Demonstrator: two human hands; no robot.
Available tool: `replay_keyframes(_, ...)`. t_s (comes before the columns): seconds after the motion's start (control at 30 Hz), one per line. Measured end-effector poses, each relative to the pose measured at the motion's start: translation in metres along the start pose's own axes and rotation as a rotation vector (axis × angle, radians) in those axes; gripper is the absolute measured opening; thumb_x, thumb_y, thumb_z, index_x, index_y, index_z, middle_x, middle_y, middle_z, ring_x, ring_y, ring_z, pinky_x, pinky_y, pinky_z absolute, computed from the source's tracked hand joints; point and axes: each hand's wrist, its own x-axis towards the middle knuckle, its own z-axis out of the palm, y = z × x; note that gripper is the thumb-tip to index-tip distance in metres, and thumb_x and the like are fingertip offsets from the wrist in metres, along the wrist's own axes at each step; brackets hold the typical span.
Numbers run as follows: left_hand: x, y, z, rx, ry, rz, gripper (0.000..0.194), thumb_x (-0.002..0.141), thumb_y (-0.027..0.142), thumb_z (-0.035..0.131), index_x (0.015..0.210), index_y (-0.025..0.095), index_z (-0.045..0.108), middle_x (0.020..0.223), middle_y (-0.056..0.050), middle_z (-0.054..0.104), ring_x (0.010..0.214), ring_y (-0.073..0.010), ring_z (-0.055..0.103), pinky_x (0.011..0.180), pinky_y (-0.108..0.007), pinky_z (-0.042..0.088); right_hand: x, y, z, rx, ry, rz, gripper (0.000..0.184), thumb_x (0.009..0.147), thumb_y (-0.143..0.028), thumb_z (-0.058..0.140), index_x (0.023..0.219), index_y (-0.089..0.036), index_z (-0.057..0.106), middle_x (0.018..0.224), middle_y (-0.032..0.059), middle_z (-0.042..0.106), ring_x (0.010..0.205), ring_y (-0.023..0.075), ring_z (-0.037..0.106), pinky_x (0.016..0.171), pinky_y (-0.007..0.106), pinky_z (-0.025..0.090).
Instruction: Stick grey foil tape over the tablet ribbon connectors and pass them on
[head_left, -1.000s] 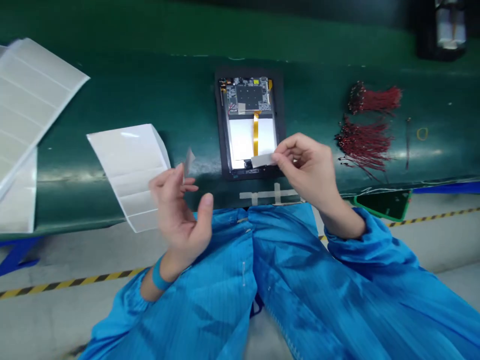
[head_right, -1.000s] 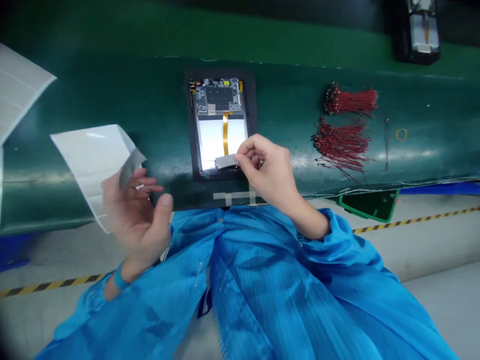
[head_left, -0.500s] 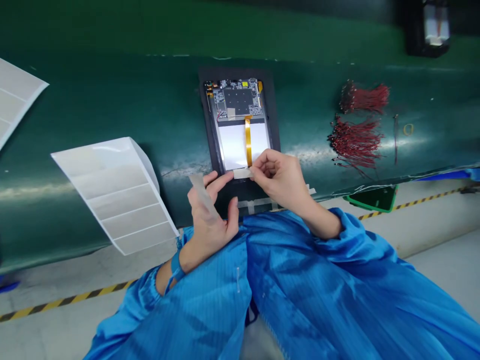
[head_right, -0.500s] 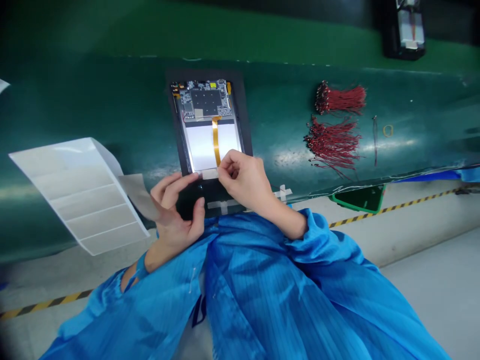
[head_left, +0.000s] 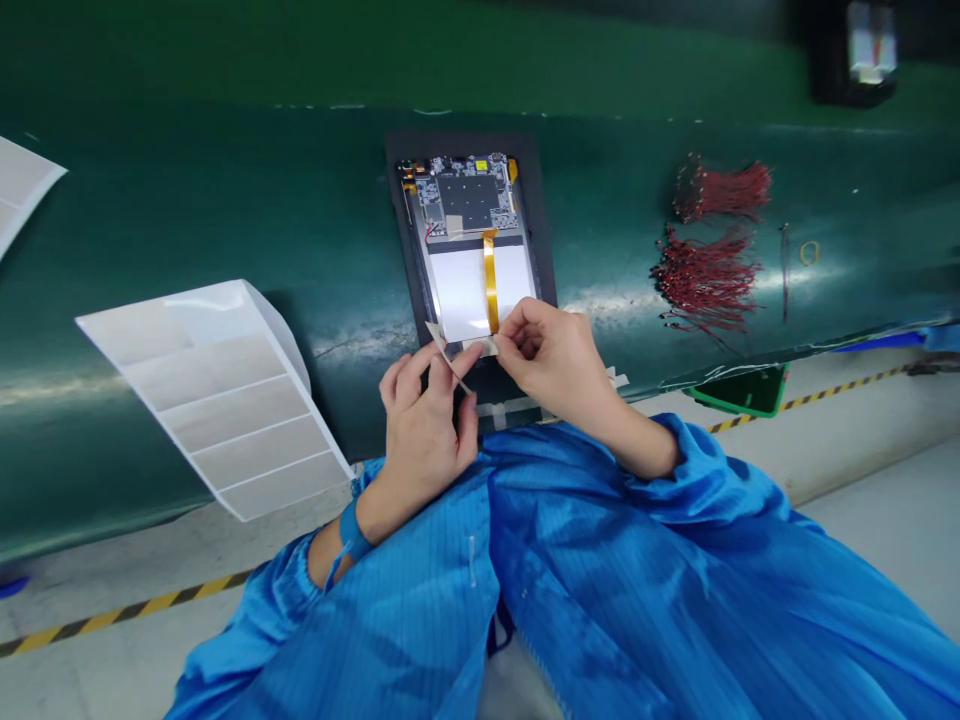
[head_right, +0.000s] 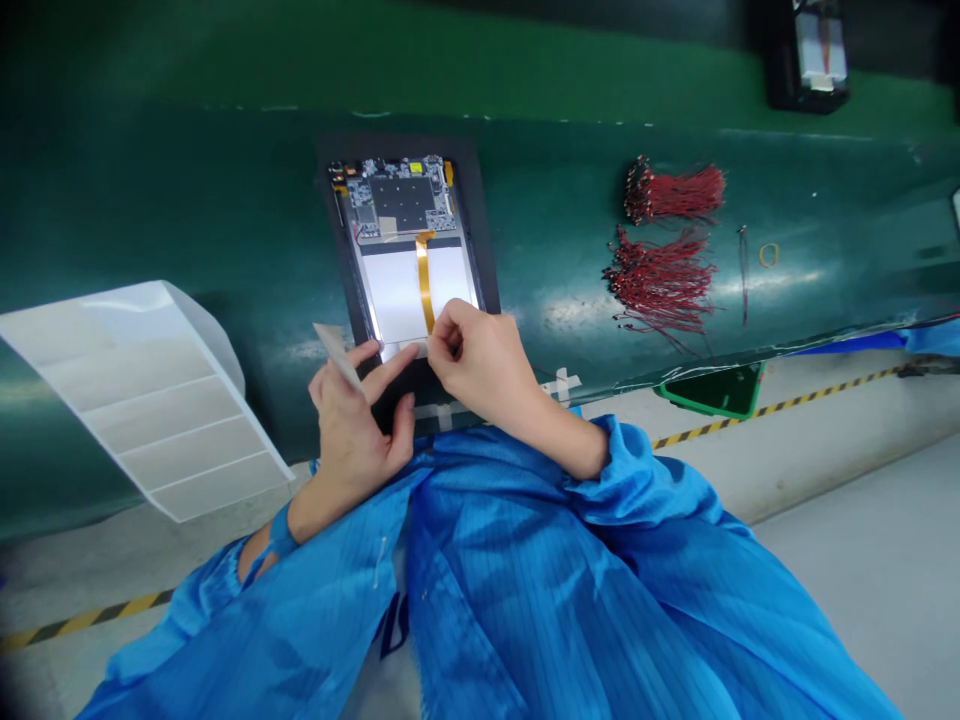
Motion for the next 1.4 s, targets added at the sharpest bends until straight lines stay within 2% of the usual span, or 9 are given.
replay_keyframes(0.2, -0.001, -0.001, 0.003, 0.000, 0.020, 0.009, 0.052, 0.096, 0.022, 0.060, 0.148, 0.019, 0.062, 0.138, -0.014, 0.063, 0.135, -0.0317, 0.054, 0.116, -0.049, 0.036, 0.000, -0.005, -0.002, -0.303, -0.041, -0.012, 0.007, 0.088, -0.016, 0.057, 0.084, -0.021, 0.056, 0.068, -0.0019, 0.064, 0.060, 0.0135, 0.058, 0.064, 0.027, 0.036)
replay_keyframes(0.5, -0.005, -0.003, 0.005, -0.037, 0.028, -0.003, 0.056, 0.096, 0.023, 0.061, 0.152, 0.023, 0.057, 0.141, -0.012, 0.063, 0.129, -0.0324, 0.055, 0.116, -0.053, 0.034, 0.003, -0.004, -0.001, -0.355, -0.065, 0.013, 0.005, 0.087, -0.016, 0.058, 0.085, -0.021, 0.057, 0.068, -0.0014, 0.064, 0.060, 0.0139, 0.055, 0.064, 0.028, 0.035)
replay_keyframes(0.67, -0.008, -0.005, 0.008, 0.006, 0.091, 0.103, 0.104, 0.092, 0.017, 0.064, 0.173, 0.021, -0.001, 0.136, -0.009, 0.073, 0.124, -0.0331, 0.058, 0.121, -0.057, 0.031, 0.003, 0.001, -0.005, -0.360, -0.061, 0.003, 0.001, 0.090, -0.020, 0.061, 0.088, -0.021, 0.061, 0.067, -0.0019, 0.061, 0.059, 0.0141, 0.050, 0.064, 0.029, 0.034)
replay_keyframes(0.73, -0.007, -0.004, 0.008, 0.016, 0.093, 0.115, 0.112, 0.090, 0.016, 0.066, 0.172, 0.017, -0.011, 0.136, -0.009, 0.074, 0.124, -0.0350, 0.057, 0.121, -0.059, 0.031, -0.001, 0.009, -0.008, -0.389, 0.002, -0.086, 0.008, 0.095, -0.023, 0.059, 0.095, -0.021, 0.067, 0.073, 0.0004, 0.062, 0.065, 0.0156, 0.051, 0.065, 0.031, 0.036)
replay_keyframes(0.9, 0.000, -0.004, 0.011, 0.033, 0.037, 0.158, 0.116, 0.090, 0.020, 0.068, 0.172, 0.016, -0.013, 0.150, -0.010, 0.066, 0.132, -0.0380, 0.054, 0.123, -0.061, 0.029, -0.017, 0.038, -0.010, -0.528, 0.035, -0.501, 0.028, 0.105, -0.032, 0.055, 0.120, -0.028, 0.077, 0.109, 0.0104, 0.068, 0.098, 0.0255, 0.055, 0.086, 0.042, 0.044)
replay_keyframes(1.0, -0.003, -0.008, 0.008, 0.079, 0.029, 0.160, 0.111, 0.092, 0.021, 0.067, 0.173, 0.014, -0.009, 0.148, -0.010, 0.067, 0.131, -0.0374, 0.055, 0.124, -0.059, 0.028, -0.026, 0.055, -0.014, -0.597, 0.076, -0.477, 0.033, 0.103, -0.035, 0.059, 0.131, -0.035, 0.076, 0.129, 0.0119, 0.062, 0.112, 0.0305, 0.051, 0.095, 0.050, 0.042)
replay_keyframes(1.13, -0.010, -0.010, 0.003, 0.126, 0.041, 0.145, 0.109, 0.093, 0.022, 0.067, 0.173, 0.013, -0.008, 0.145, -0.011, 0.069, 0.131, -0.0373, 0.055, 0.123, -0.057, 0.030, -0.032, 0.065, -0.022, -0.613, 0.116, -0.402, 0.038, 0.104, -0.035, 0.057, 0.139, -0.038, 0.072, 0.133, 0.0123, 0.058, 0.117, 0.0322, 0.049, 0.099, 0.053, 0.040)
replay_keyframes(1.27, -0.011, -0.011, 0.007, 0.162, 0.029, 0.221, 0.108, 0.094, 0.025, 0.068, 0.173, 0.012, -0.005, 0.150, -0.016, 0.065, 0.140, -0.0389, 0.054, 0.124, -0.060, 0.030, -0.029, 0.064, -0.021, -0.633, 0.059, -0.537, 0.039, 0.105, -0.039, 0.056, 0.142, -0.035, 0.069, 0.140, 0.0129, 0.058, 0.122, 0.0319, 0.048, 0.098, 0.049, 0.040)
replay_keyframes(1.4, -0.012, -0.021, 0.006, 0.174, -0.048, 0.323, 0.098, 0.097, 0.022, 0.065, 0.173, 0.018, 0.003, 0.156, -0.017, 0.059, 0.148, -0.0365, 0.054, 0.127, -0.060, 0.032, -0.022, 0.073, -0.028, -0.737, -0.036, -0.668, 0.041, 0.106, -0.038, 0.058, 0.146, -0.041, 0.063, 0.144, 0.0085, 0.062, 0.123, 0.0302, 0.048, 0.095, 0.046, 0.036)
